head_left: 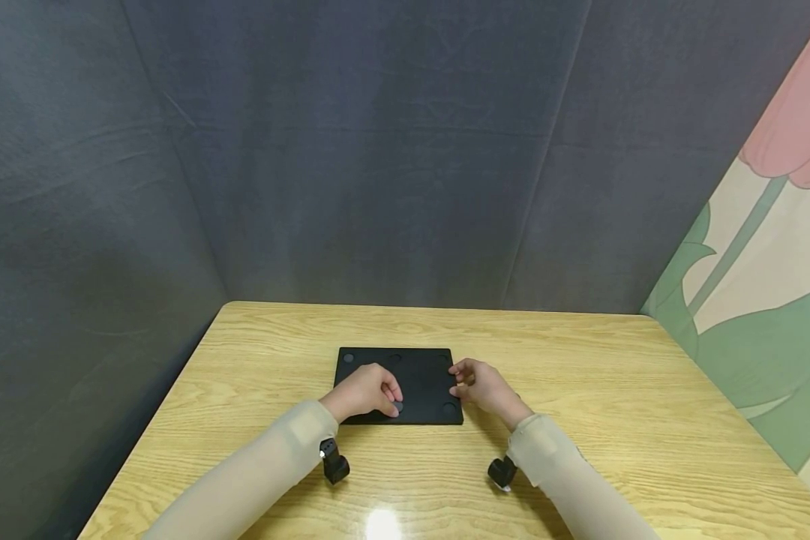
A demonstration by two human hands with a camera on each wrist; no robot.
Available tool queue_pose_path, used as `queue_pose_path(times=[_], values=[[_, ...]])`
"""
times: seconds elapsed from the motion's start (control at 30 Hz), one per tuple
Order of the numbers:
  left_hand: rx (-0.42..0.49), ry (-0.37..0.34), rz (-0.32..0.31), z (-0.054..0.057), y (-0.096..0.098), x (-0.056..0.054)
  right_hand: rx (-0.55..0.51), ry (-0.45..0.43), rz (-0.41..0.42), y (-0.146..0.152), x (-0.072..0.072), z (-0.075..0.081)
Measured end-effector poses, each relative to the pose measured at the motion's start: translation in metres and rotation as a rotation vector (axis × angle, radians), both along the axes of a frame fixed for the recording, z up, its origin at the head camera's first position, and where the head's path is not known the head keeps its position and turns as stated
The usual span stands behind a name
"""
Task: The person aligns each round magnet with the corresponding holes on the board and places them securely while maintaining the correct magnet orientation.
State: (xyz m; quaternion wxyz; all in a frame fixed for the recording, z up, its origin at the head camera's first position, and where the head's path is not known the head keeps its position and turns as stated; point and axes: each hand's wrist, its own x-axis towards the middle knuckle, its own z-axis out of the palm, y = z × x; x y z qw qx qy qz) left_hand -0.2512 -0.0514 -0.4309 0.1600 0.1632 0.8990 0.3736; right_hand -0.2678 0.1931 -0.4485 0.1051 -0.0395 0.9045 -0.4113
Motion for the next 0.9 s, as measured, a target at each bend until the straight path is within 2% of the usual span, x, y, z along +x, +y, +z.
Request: queue_pose_path(times=[0.67,0.9], values=[[0.005,-0.005,-0.004,-0.0031,-0.0015,-0.0029,-0.015,-0.006,0.0,-0.0009,-0.0009,0.0006],[0.046,-0.023,-0.002,0.0017,-0.0061,-0.0029,-0.008,-0.003,-0.003,-0.0003,-0.0007,-0.0004]])
